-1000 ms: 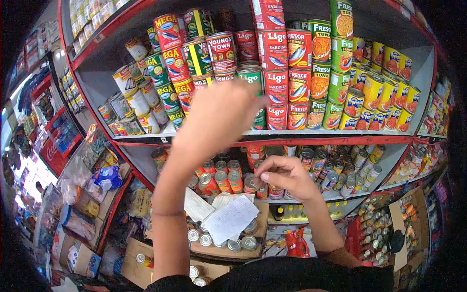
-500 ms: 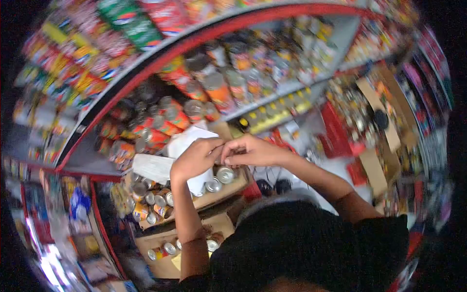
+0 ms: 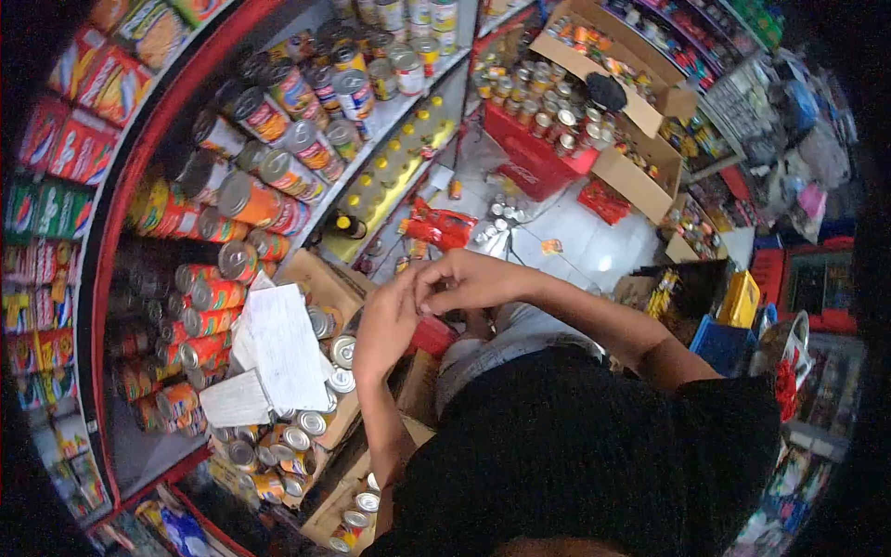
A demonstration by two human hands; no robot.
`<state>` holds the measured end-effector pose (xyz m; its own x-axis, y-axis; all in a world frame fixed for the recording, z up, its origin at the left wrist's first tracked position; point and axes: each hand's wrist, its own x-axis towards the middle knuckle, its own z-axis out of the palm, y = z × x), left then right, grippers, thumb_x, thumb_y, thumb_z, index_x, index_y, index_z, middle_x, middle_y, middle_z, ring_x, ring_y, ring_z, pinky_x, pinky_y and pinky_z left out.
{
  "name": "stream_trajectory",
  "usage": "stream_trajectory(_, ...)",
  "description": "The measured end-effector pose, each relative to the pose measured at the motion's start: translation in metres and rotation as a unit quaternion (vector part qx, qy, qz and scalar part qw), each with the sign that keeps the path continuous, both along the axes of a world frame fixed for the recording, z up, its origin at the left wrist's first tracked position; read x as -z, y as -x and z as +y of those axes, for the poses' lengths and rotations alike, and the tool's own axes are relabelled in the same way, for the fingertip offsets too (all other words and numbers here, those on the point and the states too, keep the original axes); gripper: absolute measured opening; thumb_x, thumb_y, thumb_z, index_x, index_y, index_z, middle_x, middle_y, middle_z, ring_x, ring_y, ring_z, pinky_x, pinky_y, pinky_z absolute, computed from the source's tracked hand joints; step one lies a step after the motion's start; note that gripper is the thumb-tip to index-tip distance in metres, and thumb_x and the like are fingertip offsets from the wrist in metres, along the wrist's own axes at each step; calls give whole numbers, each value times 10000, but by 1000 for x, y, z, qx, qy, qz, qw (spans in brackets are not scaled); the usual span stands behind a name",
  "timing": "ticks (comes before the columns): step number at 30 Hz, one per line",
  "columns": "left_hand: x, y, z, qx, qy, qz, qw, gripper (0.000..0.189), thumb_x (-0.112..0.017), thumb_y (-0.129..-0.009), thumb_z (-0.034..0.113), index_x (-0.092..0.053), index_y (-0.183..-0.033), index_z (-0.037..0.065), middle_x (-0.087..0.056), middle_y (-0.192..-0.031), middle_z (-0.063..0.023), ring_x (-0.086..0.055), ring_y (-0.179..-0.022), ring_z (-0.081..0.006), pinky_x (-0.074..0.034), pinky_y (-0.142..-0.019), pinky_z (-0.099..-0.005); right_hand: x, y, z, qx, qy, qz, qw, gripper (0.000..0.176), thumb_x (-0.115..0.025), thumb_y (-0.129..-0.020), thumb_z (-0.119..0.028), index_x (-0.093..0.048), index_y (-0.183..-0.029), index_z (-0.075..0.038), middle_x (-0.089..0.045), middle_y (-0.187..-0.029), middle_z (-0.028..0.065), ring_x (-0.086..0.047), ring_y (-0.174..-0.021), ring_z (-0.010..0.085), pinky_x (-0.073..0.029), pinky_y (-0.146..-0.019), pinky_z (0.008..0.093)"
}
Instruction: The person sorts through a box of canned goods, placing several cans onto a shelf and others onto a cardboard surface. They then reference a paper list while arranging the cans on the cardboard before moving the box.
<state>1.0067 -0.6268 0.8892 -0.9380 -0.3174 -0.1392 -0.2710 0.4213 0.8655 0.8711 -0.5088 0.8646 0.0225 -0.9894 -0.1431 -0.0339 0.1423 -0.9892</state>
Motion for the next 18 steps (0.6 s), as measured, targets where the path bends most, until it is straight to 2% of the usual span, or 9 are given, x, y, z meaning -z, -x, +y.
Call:
stream_trajectory(2, 12, 5, -5, -5, -21, 2, 1000, 294, -411, -852, 26, -555, -1107, 10, -608, -895, -232, -612, -825, -352, -462, -732, -367, 3, 1, -3, 22, -15, 7, 1000, 117, -597, -820, -92, -616, -892, -2, -603, -786, 9, -528, -711, 64, -435, -649, 244)
stream_trajectory(4, 15, 9, -12, -18, -24, 43, 999, 267, -430, -869, 50, -570, -1093, 8, -619, -937, -209, -620, -849, -290, -457, -753, -339, 6, -1, -6, 48, 77, 22, 996, 112, -592, -822, -91, -616, -890, -5, -612, -795, 22, -537, -731, 75, -436, -665, 253)
stream_trajectory(5, 23, 9, -17, -25, -40, 52, 998, 252, -460, -872, 69, -580, -1080, -6, -627, -973, -179, -609, -882, -237, -450, -784, -320, 9, -5, -5, 70, 68, 37, 994, 110, -585, -827, -89, -614, -897, -9, -619, -822, 28, -542, -759, 78, -440, -674, 255)
stream_trajectory(8, 22, 8, -22, -47, -19, 64, 997, 239, -482, -873, 83, -591, -1060, -18, -635, -965, -166, -607, -879, -227, -448, -796, -310, 18, -18, -5, 90, 94, -3, 991, 129, -586, -826, -92, -603, -925, -11, -620, -865, 31, -549, -788, 86, -444, -691, 256)
stream_trajectory(10, 24, 3, -22, -64, -35, 62, 995, 234, -501, -867, 80, -594, -1054, -26, -642, -950, -152, -604, -870, -200, -450, -790, -300, 19, -26, -1, 70, 50, -6, 996, 163, -582, -827, -95, -583, -969, -16, -613, -884, 31, -550, -806, 92, -450, -704, 263)
stream_trajectory(12, 24, -4, -22, -75, -61, 54, 994, 218, -507, -873, 79, -605, -1043, -18, -644, -958, -132, -591, -877, -161, -449, -791, -286, 33, -36, -3, 67, 67, 18, 995, 237, -581, -824, -102, -541, -1047, -31, -608, -877, 38, -558, -804, 103, -455, -698, 268)
stream_trajectory(16, 13, -18, -19, -102, -79, 30, 991, 217, -504, -887, 83, -603, -1052, -17, -639, -974, -104, -577, -879, -135, -447, -795, -276, 20, -41, -11, 87, 55, 24, 994, 314, -581, -825, -113, -492, -1118, -41, -602, -858, 47, -563, -804, 115, -461, -694, 277)
stream_trajectory(18, 16, -26, -21, -144, -58, 80, 985, 246, -514, -898, 120, -589, -1080, -28, -626, -972, -84, -563, -890, -119, -439, -801, -256, 18, -42, -19, 73, 64, 53, 994, 378, -595, -823, -131, -454, -1163, -46, -597, -851, 59, -567, -797, 128, -468, -698, 283)
